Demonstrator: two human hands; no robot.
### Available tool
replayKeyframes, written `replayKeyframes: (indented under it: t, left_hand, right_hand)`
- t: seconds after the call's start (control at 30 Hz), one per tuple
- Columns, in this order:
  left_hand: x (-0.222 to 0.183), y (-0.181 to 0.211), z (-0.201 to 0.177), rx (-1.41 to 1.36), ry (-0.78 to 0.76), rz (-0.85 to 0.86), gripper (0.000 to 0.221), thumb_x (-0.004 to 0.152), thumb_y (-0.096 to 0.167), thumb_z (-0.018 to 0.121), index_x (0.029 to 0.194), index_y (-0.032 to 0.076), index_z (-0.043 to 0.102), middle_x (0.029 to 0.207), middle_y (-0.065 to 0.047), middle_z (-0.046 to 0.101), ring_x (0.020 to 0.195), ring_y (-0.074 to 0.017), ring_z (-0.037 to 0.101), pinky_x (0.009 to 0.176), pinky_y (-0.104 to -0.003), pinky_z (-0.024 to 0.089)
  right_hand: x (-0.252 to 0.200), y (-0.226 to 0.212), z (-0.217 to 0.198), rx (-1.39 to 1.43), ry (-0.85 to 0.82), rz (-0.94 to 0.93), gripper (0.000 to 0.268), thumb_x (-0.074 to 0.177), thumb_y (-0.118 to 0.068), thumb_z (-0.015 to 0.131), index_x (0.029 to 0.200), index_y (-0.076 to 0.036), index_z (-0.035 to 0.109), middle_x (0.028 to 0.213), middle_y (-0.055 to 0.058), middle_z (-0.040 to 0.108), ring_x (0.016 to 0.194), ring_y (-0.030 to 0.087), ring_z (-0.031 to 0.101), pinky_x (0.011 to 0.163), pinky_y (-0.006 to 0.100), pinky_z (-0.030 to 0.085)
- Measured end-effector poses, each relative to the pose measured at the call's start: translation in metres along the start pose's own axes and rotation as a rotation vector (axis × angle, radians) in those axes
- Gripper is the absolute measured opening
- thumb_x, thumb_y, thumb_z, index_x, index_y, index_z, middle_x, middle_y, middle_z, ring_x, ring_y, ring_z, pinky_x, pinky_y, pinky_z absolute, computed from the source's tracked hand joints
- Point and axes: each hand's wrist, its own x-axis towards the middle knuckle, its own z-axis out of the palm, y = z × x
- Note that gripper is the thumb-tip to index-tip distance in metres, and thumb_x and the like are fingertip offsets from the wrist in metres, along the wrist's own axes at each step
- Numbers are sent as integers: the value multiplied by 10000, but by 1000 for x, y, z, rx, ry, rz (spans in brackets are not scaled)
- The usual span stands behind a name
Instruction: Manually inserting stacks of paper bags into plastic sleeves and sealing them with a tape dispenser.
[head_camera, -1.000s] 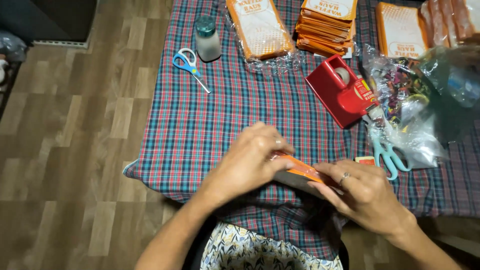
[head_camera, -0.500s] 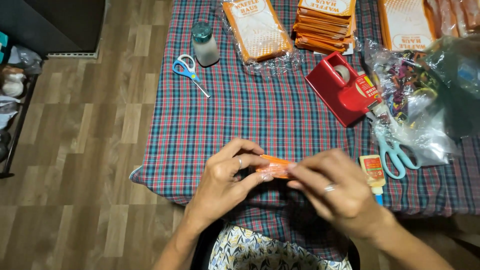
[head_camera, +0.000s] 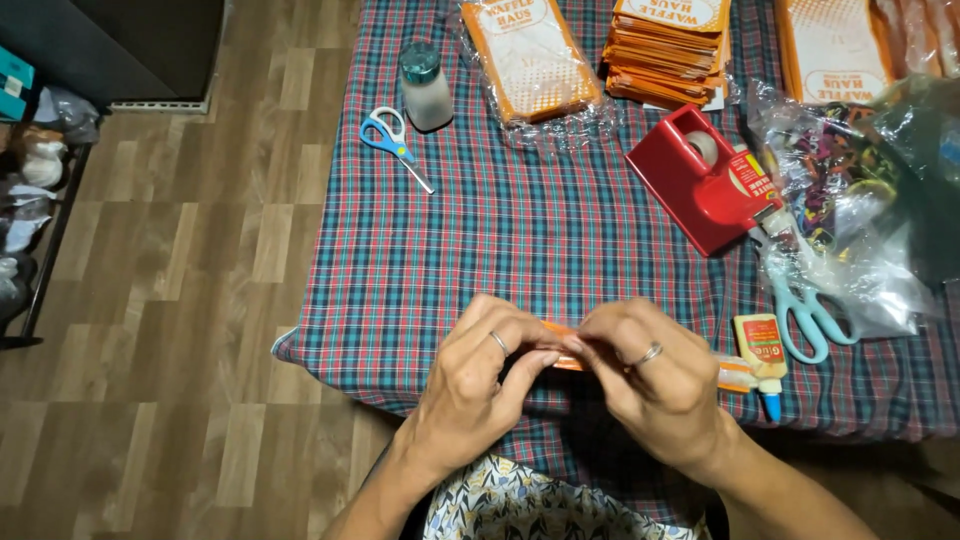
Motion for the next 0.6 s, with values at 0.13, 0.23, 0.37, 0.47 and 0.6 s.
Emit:
replayKeyframes:
  t: [0.13, 0.23, 0.37, 0.47, 0.6]
  left_hand:
    - [-6, -10, 7, 36, 56, -23, 221, 980, 49, 682, 1153, -57, 593, 960, -157, 685, 867, -241, 658, 758, -312, 610]
    - [-5, -11, 6, 60, 101, 27, 163, 979, 42, 697, 1108, -18, 617, 964, -116, 711, 813, -234, 645, 750, -327, 564]
    - [-12, -18, 1, 71, 27, 86, 306, 992, 2, 707, 1281, -12, 609, 1017, -145, 669, 890, -261, 660, 815, -351, 570]
    - [-12, -16, -4, 68, -44, 71, 318, 996, 19, 704, 1295, -13, 601, 1024, -166, 580, 906, -273, 637, 822, -351, 616]
    - [-3, -4, -6, 87, -58, 26, 117, 1008, 37, 624, 1044, -68, 660, 1011, -160, 516, 872, -261, 630, 826, -338, 624]
  right_hand:
    - [-1, 1, 1, -65, -5, -62, 162, 909, -8, 763, 1043, 34, 683, 911, 158, 660, 732, 238, 653, 651, 322, 550]
    - [2, 0, -2, -12, -47, -127, 180, 937, 26, 695, 1113, 54, 668, 933, 196, 684, 761, 285, 651, 678, 348, 539]
    - [1, 0, -2, -7, -49, -144, 233, 932, -38, 733, 1140, 35, 658, 982, 183, 719, 800, 285, 669, 718, 361, 540]
    - [2, 1, -1, 40, -42, -117, 181, 920, 31, 719, 1093, 34, 668, 942, 165, 722, 779, 264, 664, 700, 343, 539]
    - [6, -3, -1, 119, -49, -12, 129, 900, 32, 730, 1014, 15, 673, 873, 111, 724, 711, 221, 635, 676, 316, 514]
